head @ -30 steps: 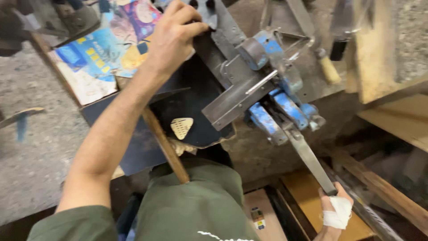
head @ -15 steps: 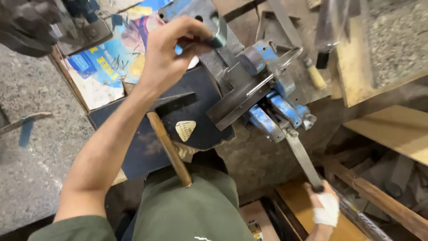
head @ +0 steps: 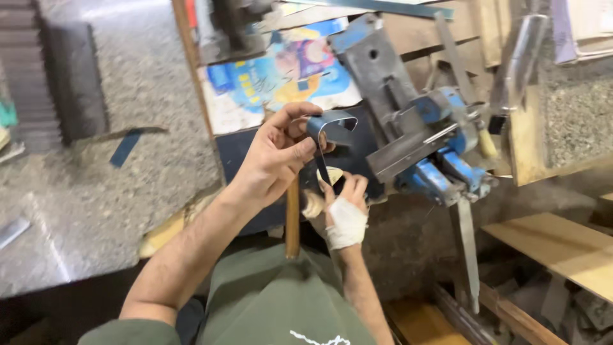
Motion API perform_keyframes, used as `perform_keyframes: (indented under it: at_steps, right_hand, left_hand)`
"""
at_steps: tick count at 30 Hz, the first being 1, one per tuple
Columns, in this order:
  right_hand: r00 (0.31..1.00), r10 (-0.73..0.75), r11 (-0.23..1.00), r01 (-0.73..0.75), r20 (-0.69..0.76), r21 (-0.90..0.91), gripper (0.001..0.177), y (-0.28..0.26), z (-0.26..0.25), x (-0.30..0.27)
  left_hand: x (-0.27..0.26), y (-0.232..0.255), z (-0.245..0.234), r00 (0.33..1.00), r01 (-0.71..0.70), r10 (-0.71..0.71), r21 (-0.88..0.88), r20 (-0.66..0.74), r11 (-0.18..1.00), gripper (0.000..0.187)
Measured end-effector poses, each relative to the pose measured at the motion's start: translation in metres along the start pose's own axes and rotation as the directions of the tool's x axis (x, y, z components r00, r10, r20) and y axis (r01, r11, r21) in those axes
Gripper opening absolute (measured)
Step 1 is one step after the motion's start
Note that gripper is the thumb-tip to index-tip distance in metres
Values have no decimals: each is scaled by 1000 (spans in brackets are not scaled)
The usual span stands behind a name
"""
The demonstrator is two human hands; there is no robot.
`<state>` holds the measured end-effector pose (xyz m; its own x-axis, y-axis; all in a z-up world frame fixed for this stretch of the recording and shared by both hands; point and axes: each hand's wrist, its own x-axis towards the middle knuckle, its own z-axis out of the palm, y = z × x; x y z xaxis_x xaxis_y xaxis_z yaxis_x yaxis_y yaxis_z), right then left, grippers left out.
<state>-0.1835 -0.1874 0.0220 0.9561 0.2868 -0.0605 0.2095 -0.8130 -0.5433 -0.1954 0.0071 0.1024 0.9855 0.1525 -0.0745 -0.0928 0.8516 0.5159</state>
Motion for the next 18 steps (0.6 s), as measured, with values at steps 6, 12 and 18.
perform_keyframes:
  at_steps: [6, 12, 18]
  right_hand:
    - [997, 74, 997, -75, 9, 23, 45, -2, 17, 0]
    - [997, 74, 996, -74, 5, -40, 48, -4, 25, 9]
    - [998, -62, 986, 57, -29, -155, 88, 5, 19, 26]
  left_hand:
    - [-42, 18, -29, 1000, -15, 13, -135, -17, 991, 40]
    - [-65, 24, -45, 999, -30, 26, -125, -34, 992, 37]
    - [-82, 26, -59, 994, -95, 89, -108, -60, 990, 39]
